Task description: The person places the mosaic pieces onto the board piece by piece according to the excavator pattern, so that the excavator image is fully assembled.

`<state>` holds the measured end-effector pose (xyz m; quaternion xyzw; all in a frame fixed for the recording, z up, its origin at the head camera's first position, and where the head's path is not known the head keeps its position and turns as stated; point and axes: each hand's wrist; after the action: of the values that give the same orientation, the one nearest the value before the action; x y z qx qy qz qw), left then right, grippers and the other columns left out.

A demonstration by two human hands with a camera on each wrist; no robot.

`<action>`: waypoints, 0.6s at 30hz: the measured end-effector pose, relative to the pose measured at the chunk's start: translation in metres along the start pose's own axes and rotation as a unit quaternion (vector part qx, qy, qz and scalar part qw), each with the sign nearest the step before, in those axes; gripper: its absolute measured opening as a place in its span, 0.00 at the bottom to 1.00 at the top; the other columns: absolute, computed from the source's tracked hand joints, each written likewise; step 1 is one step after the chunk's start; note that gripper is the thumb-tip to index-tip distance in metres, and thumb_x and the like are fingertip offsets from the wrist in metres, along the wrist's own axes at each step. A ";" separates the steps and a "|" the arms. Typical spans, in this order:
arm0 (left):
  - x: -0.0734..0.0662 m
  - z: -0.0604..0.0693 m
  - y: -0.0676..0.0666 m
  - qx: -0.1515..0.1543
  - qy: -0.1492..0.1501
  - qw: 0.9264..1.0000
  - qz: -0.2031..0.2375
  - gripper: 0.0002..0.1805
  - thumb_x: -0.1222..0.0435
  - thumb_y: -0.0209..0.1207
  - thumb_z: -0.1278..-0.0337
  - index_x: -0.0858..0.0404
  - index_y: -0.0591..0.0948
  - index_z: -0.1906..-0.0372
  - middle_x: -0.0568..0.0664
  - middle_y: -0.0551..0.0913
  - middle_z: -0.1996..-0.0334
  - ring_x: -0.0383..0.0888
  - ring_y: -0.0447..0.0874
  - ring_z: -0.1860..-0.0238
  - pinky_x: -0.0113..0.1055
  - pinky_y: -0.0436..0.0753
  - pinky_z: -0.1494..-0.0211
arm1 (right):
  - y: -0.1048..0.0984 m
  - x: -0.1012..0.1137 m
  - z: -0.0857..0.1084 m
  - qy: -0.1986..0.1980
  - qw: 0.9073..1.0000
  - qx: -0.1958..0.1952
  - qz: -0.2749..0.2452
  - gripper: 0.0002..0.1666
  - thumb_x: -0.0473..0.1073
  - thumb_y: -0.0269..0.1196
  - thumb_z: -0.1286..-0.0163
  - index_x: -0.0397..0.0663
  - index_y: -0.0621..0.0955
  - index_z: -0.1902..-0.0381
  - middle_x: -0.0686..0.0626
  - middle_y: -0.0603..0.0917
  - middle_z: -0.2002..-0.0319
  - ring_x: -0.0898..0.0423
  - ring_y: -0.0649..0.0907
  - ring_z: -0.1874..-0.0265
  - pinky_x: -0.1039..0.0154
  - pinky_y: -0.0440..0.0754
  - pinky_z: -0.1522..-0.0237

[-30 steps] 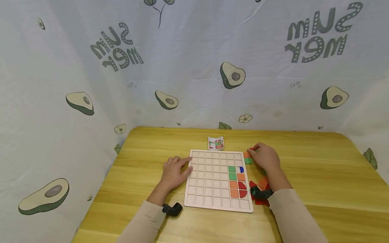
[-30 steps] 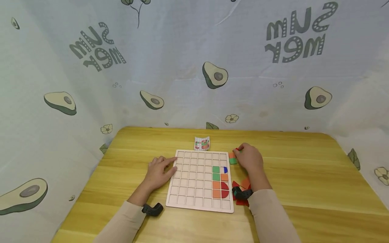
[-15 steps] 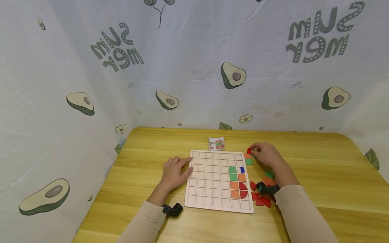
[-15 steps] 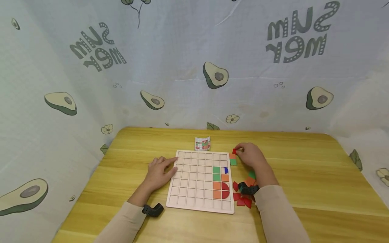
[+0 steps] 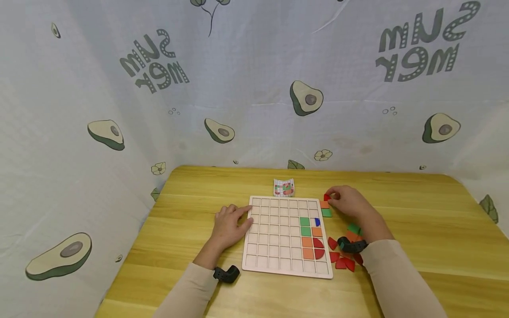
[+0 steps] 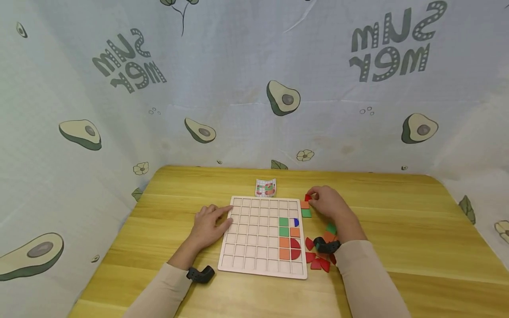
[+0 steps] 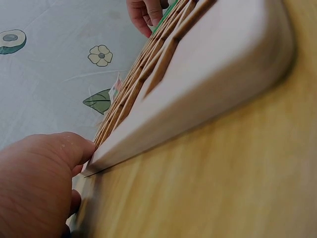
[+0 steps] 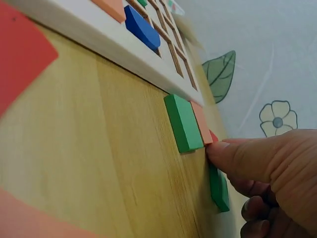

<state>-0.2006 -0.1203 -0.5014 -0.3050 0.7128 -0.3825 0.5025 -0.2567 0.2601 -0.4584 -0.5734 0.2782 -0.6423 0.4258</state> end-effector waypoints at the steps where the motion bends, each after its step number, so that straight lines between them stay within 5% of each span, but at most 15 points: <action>1: 0.000 0.000 0.000 0.000 -0.001 1.000 0.000 0.24 0.49 0.60 0.33 0.47 0.82 0.35 0.44 0.76 0.66 0.42 0.63 0.64 0.38 0.60 0.56 | 0.000 0.000 0.000 -0.002 1.000 -0.001 0.003 0.18 0.42 0.62 0.26 0.39 0.81 0.43 0.35 0.82 0.53 0.41 0.78 0.55 0.42 0.80 0.46; 18: 0.001 0.000 0.002 0.000 0.001 1.000 -0.004 0.24 0.48 0.60 0.33 0.47 0.82 0.35 0.43 0.75 0.66 0.41 0.63 0.64 0.38 0.59 0.57 | 0.003 -0.003 -0.004 -0.017 1.000 -0.011 0.018 0.19 0.43 0.61 0.24 0.37 0.80 0.42 0.39 0.81 0.58 0.44 0.77 0.59 0.44 0.79 0.49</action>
<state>-0.2007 -0.1205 -0.5034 -0.3076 0.7121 -0.3844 0.5005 -0.2603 0.2605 -0.4630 -0.5839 0.2881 -0.6218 0.4352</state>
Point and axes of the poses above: each hand's wrist, its own z-axis away from the middle knuckle, its own y-axis out of the palm, x = y × z
